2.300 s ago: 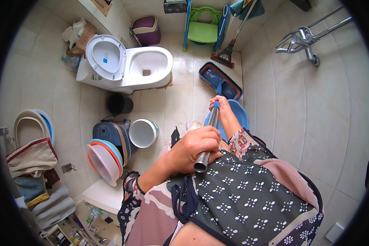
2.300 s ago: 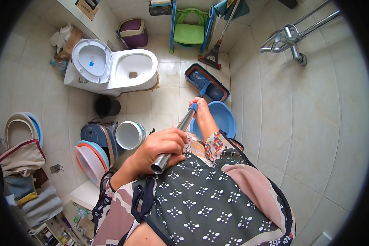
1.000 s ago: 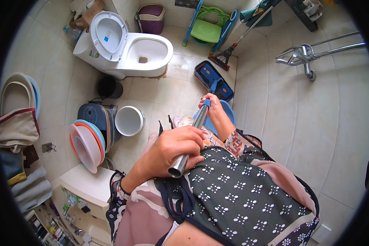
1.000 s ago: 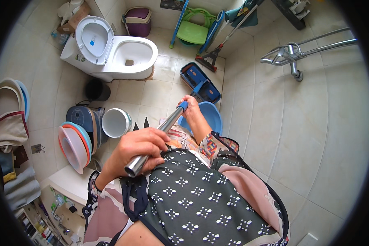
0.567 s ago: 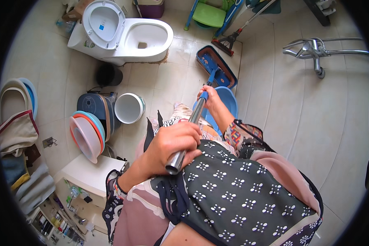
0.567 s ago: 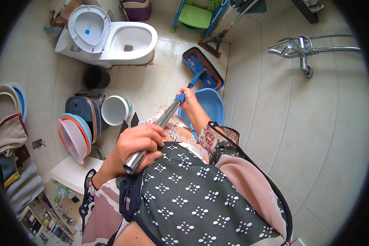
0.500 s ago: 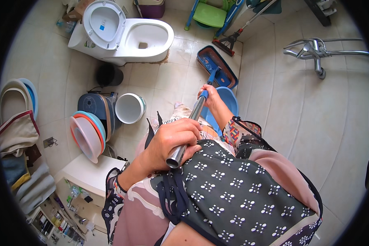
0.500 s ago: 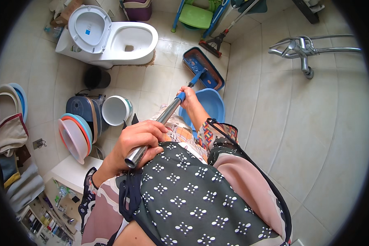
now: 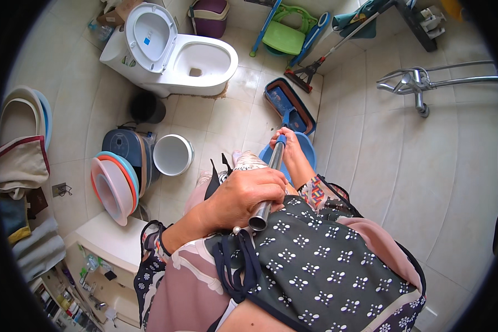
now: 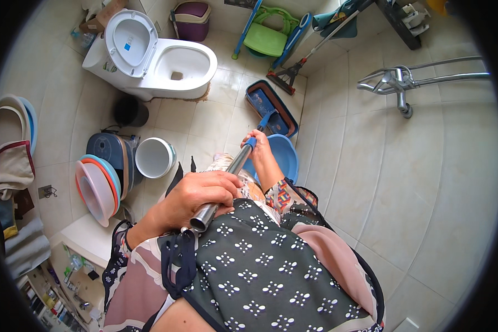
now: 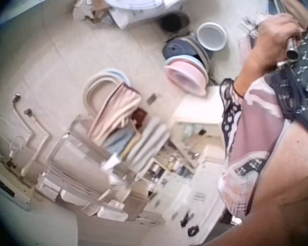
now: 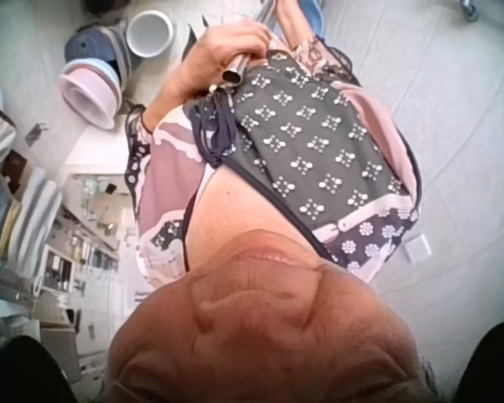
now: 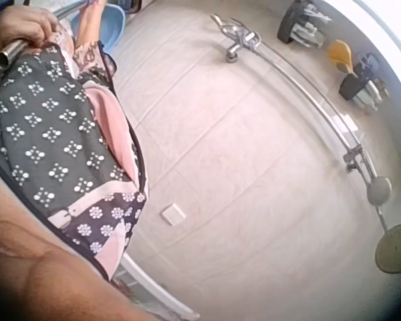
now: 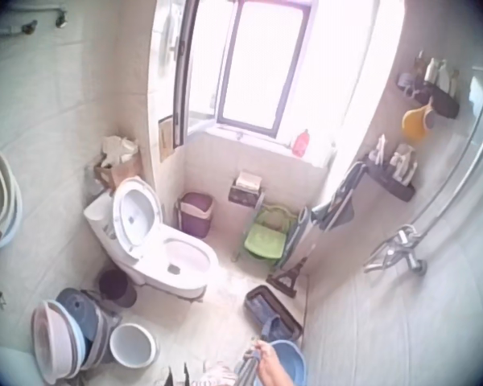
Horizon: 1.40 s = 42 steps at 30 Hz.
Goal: The person mops the tiled floor using a blue flat mop, moving through a living area and into a bathroom. They navigate around furniture and toys, then return to the living area to continue mopping.
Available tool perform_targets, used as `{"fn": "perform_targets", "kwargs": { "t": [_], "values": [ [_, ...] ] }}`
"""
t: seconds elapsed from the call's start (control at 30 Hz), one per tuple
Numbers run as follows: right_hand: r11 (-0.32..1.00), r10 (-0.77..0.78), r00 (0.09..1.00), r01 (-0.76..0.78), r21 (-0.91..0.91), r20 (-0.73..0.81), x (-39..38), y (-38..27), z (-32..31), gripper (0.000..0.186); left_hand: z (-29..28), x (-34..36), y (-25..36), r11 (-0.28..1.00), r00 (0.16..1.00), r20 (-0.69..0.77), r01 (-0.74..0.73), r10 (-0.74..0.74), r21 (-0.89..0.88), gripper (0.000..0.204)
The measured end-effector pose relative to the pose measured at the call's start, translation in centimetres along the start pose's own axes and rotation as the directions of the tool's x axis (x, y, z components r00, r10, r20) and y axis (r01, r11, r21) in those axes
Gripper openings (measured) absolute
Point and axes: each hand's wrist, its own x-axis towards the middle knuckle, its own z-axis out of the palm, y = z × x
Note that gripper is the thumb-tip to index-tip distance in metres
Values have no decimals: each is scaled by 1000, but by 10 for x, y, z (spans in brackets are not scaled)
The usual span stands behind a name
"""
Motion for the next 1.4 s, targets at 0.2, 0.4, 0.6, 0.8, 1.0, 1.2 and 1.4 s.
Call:
{"fn": "perform_targets", "kwargs": {
  "t": [0.2, 0.4, 0.6, 0.8, 1.0, 1.2, 1.4],
  "values": [
    [999, -19, 997, 22, -43, 69, -32, 7, 20, 12, -12, -3, 22, 994, 991, -85, -96, 99, 43, 20],
    [1000, -9, 1000, 9, -26, -7, -29, 4, 29, 15, -18, 7, 24, 999, 992, -116, -39, 42, 33, 19],
    [996, 45, 998, -47, -70, -35, 12, -1, 14, 14, 1, 12, -10, 997, 986, -146, 78, -76, 8, 20],
    [996, 67, 997, -69, -60, -40, 60, -5, 8, 15, -1, 8, -32, 980, 970, -141, 200, -200, -15, 14],
    [995, 9, 1000, -8, -98, 8, 41, 5, 5, 16, 0, -2, -25, 984, 976, -136, 165, -172, -66, 15],
    [1000, 25, 1000, -25, 17, 1, 8, 1, 0, 18, -1, -3, -3, 1000, 996, -84, 24, -25, -16, 16],
    [999, 17, 998, -19, 37, 52, -29, 6, 9, 20, -7, -3, 21, 994, 994, -47, -92, 95, 53, 19]
  ]
}}
